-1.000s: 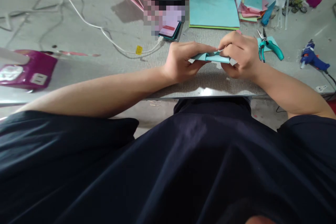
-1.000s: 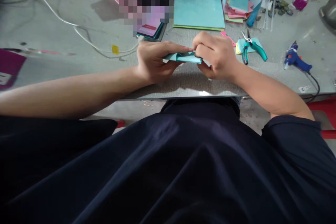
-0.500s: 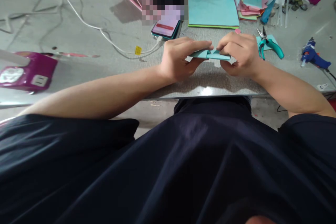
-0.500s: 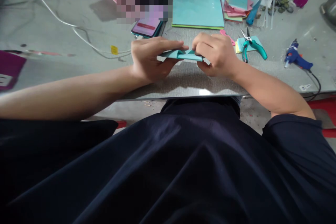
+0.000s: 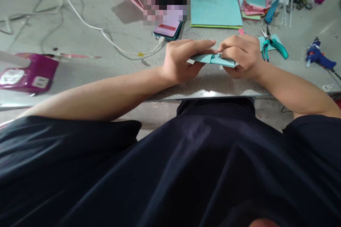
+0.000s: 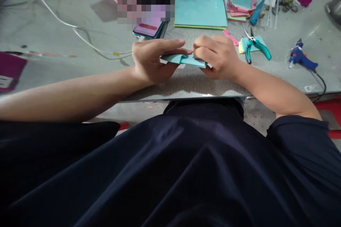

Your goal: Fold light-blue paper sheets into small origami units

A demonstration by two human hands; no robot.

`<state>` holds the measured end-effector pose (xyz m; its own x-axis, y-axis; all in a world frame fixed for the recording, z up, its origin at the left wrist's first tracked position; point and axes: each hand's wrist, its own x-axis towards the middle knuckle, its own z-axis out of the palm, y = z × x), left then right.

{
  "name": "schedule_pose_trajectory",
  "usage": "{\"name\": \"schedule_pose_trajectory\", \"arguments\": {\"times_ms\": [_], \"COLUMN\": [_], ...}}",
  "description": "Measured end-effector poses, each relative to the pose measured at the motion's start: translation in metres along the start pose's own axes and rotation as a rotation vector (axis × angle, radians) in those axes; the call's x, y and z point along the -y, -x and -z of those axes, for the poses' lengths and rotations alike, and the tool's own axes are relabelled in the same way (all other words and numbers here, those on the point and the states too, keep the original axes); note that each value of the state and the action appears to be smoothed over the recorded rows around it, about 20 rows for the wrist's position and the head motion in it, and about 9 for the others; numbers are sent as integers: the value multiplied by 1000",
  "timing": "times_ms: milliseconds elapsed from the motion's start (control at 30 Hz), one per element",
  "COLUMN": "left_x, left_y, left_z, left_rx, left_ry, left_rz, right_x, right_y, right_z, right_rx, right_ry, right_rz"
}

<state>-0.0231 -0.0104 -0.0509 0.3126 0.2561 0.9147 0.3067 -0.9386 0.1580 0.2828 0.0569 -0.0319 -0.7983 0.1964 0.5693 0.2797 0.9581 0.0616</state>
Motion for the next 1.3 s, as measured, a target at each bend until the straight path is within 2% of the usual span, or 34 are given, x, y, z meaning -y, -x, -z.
{"name": "schedule_pose_trajectory", "arguments": {"times_ms": [233,367,467,667,900,1000,1100,1200,1300], "left_x": [6,14,13,-3,-10,-11,-7,0,5], "left_y": [3,14,15,-1,-7,-8,-4,3,9], "left_z": [-1,-2,1,2,-1,3,8,10,9], "left_rx": [-22,19,44,-35,-58,-1,107,129,108], "left_ry": [35,29,39,82,-9,-11,-33,-60,-30], "left_rz": [-8,112,193,27,51,98,180,190,215], "right_x": [2,0,-8,-9,17,18,12,5,1], "right_y": [-2,-2,0,0,-11,-14,-14,-11,-8], "right_z": [0,-6,-14,-17,0,-1,-2,-3,-1], "right_rx": [-37,-178,-201,-167,-207,-258,-319,-254,-103], "right_ry": [-16,-2,-30,-92,-143,-164,-73,-11,-72], "right_rz": [47,150,172,138,101,124,193,216,52]}}
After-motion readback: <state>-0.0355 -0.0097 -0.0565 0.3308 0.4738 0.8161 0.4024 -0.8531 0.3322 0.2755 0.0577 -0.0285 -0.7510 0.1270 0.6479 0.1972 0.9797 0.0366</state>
